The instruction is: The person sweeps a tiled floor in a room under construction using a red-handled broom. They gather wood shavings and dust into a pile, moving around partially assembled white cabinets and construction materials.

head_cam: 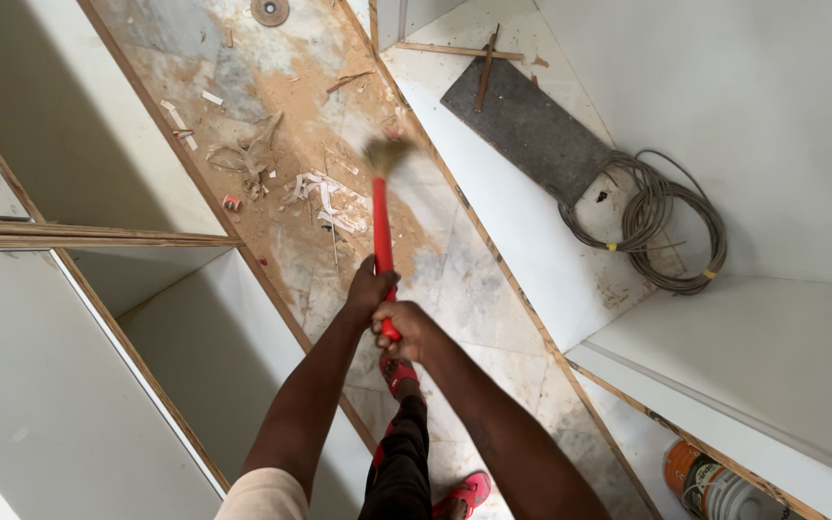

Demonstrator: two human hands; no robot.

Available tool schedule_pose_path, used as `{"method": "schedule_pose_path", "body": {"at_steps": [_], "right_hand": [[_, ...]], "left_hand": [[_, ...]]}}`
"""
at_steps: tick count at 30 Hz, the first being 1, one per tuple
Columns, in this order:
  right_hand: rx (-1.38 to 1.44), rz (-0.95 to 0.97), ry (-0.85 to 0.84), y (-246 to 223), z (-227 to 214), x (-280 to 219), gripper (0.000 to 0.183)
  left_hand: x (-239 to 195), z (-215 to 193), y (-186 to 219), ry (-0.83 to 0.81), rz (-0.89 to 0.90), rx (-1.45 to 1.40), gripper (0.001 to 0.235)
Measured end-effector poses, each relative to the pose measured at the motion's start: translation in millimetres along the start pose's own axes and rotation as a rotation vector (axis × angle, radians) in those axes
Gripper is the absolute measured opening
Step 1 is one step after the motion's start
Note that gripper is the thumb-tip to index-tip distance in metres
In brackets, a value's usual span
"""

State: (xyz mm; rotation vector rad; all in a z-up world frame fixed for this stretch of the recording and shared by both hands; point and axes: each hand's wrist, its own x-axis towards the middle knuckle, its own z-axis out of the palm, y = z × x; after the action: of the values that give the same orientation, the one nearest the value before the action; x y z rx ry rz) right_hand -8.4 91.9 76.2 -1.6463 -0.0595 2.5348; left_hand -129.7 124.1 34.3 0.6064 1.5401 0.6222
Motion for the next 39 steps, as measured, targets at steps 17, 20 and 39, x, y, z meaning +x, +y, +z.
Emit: {"method": "schedule_pose_path", "body": {"at_steps": [17,20,39], "right_hand": [[0.261,0.232,0.134,230.8,-141.1,-202.8,0.021],[0.514,0.328,-0.1,252.7,-131.6,-141.9,0.021],[-0.571,-0.133,0.154,-44.8,-8.0,-196.5,0.039]], "left_hand": [[-259.7,156.0,-139.1,-0.442,-0.287,-0.213,0.043],[-205.8,133.3,-183.0,-0.533,-0.417,-0.147,0.033],[-82.9,63.4,30.5,-0.209,-0.061,-0.394,0.037]]}}
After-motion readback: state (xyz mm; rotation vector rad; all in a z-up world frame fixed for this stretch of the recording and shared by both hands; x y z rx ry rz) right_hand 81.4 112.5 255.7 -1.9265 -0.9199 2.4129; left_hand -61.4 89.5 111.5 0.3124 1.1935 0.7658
